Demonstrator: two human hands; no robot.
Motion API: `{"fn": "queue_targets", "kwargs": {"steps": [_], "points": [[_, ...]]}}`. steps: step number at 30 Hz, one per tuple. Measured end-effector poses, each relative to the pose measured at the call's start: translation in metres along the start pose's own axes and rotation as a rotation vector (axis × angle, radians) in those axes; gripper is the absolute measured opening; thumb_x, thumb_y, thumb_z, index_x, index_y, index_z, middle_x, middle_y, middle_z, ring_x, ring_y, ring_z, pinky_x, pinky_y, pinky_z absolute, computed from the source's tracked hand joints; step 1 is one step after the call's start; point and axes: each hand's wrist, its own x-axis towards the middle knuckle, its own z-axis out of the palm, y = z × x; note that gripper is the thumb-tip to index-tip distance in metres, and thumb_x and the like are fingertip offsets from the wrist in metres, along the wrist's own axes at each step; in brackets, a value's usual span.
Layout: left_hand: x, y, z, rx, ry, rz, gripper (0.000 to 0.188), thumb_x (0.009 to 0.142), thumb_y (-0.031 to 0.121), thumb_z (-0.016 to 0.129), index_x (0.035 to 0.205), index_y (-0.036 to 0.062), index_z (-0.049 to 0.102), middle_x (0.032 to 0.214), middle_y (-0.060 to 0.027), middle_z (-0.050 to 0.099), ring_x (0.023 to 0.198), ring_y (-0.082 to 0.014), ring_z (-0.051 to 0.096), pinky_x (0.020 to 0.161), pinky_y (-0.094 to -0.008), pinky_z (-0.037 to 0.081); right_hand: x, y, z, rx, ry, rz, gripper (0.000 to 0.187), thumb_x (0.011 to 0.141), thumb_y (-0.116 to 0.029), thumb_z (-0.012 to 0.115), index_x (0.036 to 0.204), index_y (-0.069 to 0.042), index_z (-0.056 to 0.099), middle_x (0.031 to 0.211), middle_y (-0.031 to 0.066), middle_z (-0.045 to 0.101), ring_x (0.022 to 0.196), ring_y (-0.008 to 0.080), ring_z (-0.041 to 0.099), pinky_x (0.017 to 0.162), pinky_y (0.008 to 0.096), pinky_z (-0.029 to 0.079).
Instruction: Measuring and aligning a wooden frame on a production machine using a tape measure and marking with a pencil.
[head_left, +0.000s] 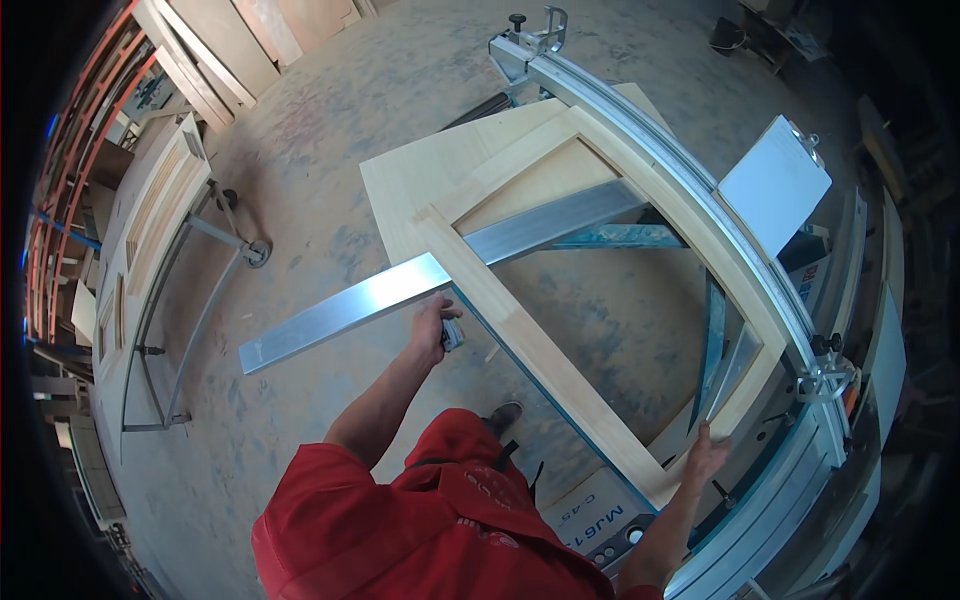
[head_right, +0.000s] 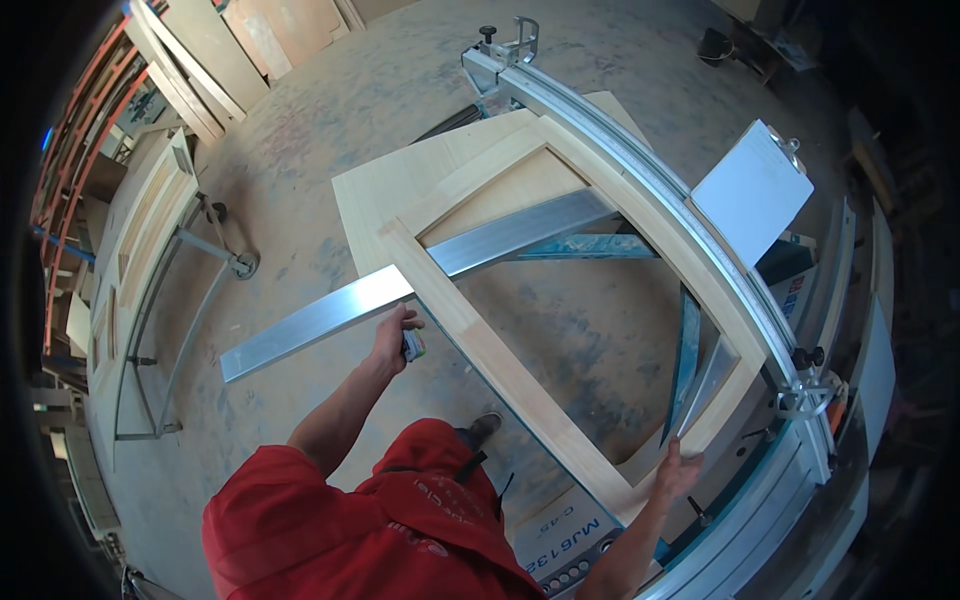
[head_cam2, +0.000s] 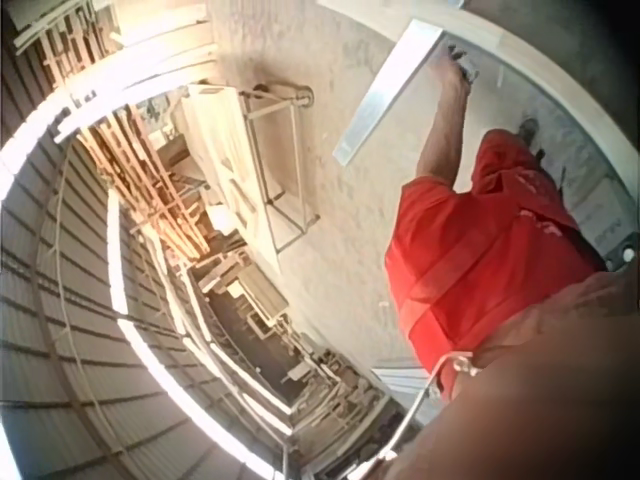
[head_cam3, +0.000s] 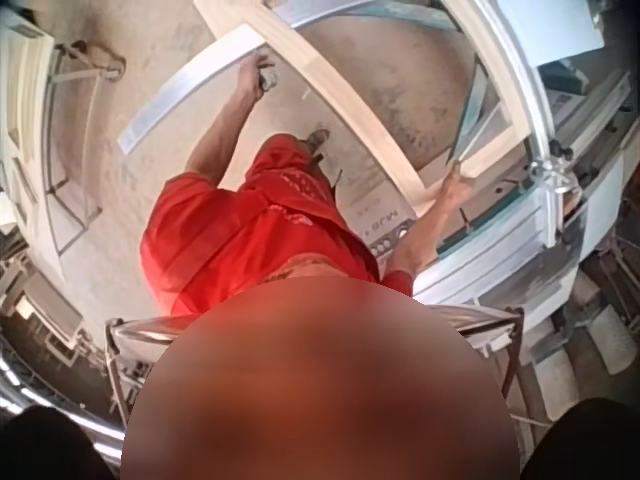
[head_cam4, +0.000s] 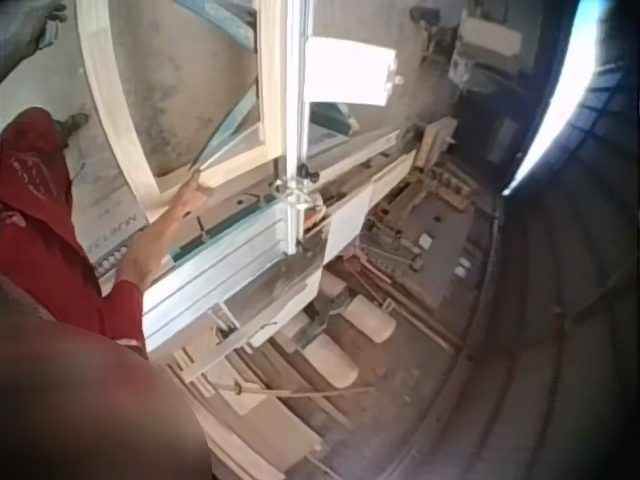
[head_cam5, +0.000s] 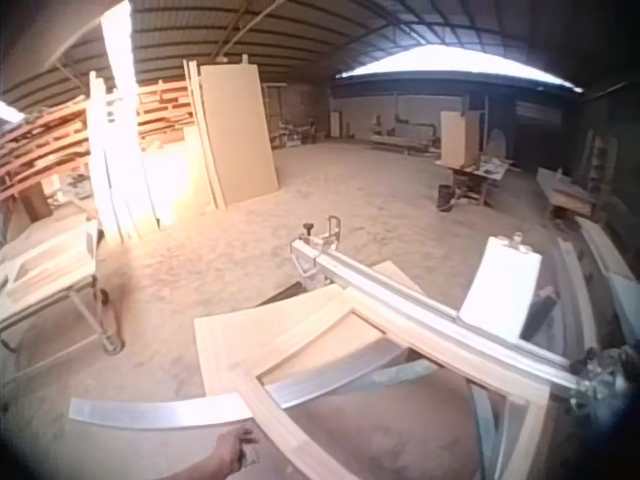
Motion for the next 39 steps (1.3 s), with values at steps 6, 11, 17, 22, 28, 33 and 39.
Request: {"fn": "queue_targets", "kwargs": {"steps": [6, 11, 17, 22, 28, 33, 39], "points": [[0.006, 0.024, -0.013, 0.658, 0.081, 0.436, 0.039, 0.100, 0.035, 0.068, 0.108, -0.0024, 0.075, 0.095, -0.0146, 0.077, 0.082, -0.0272, 0.072, 0.080, -0.0378, 0.057, -0.021, 0.002, -0.015, 0.054, 0.015, 0.031, 0.088, 0.084, -0.051, 0.079, 0.137, 0.015, 0.055, 0.125, 0.0355, 0.067, 0.115, 0.0476, 0.065, 0.103, 0.0526, 0.049], [0.097, 0.135, -0.088, 1.119, 0.505, 0.573, 0.053, 0.094, 0.048, 0.069, 0.109, -0.0012, 0.078, 0.101, -0.0245, 0.077, 0.102, -0.0376, 0.076, 0.091, -0.0453, 0.057, -0.016, -0.006, -0.003, 0.039, -0.027, -0.003, 0.087, 0.085, -0.048, 0.080, 0.138, 0.016, 0.055, 0.125, 0.0361, 0.067, 0.115, 0.0477, 0.066, 0.103, 0.0524, 0.049], [0.097, 0.171, -0.090, 1.483, 0.132, 0.272, 0.059, 0.093, 0.054, 0.068, 0.109, -0.0012, 0.079, 0.101, -0.0259, 0.077, 0.098, -0.0387, 0.076, 0.090, -0.0456, 0.057, -0.015, -0.007, 0.009, 0.054, 0.017, 0.000, 0.085, 0.085, -0.047, 0.080, 0.139, 0.013, 0.055, 0.127, 0.0352, 0.066, 0.116, 0.0483, 0.066, 0.103, 0.0525, 0.050], [0.067, 0.141, -0.082, 1.356, 0.006, 0.131, 0.064, 0.095, 0.054, 0.070, 0.105, -0.0085, 0.077, 0.092, -0.0222, 0.076, 0.087, -0.0311, 0.075, 0.080, -0.0438, 0.058, -0.011, -0.009, 0.011, 0.014, 0.032, -0.030, 0.074, 0.086, -0.048, 0.080, 0.125, 0.012, 0.059, 0.114, 0.0328, 0.069, 0.103, 0.0446, 0.068, 0.095, 0.0530, 0.052], [0.103, 0.100, -0.121, 0.573, 0.091, 0.032, 0.052, 0.101, 0.043, 0.071, 0.111, -0.0078, 0.072, 0.085, -0.0130, 0.071, 0.074, -0.0218, 0.070, 0.067, -0.0409, 0.056, -0.009, -0.012, 0.012, -0.003, 0.004, -0.054, 0.076, 0.085, -0.048, 0.079, 0.128, 0.012, 0.059, 0.117, 0.0331, 0.069, 0.105, 0.0466, 0.067, 0.096, 0.0532, 0.052], [0.132, 0.112, -0.094, 0.446, 0.027, -0.066, 0.038, 0.105, 0.033, 0.067, 0.111, -0.0046, 0.069, 0.087, -0.0114, 0.069, 0.066, -0.0229, 0.068, 0.055, -0.0411, 0.056, -0.022, -0.001, 0.022, -0.036, -0.019, 0.008, 0.084, 0.084, -0.050, 0.079, 0.136, 0.011, 0.056, 0.128, 0.0345, 0.066, 0.115, 0.0475, 0.066, 0.104, 0.0530, 0.050], [0.154, 0.107, -0.066, 0.372, 0.027, -0.014, 0.036, 0.104, 0.031, 0.067, 0.111, -0.0040, 0.070, 0.086, -0.0134, 0.069, 0.067, -0.0252, 0.070, 0.054, -0.0426, 0.057, -0.020, -0.009, 0.025, -0.048, -0.025, 0.035, 0.087, 0.083, -0.049, 0.080, 0.140, 0.011, 0.054, 0.131, 0.0348, 0.064, 0.117, 0.0471, 0.065, 0.105, 0.0526, 0.050]]}}
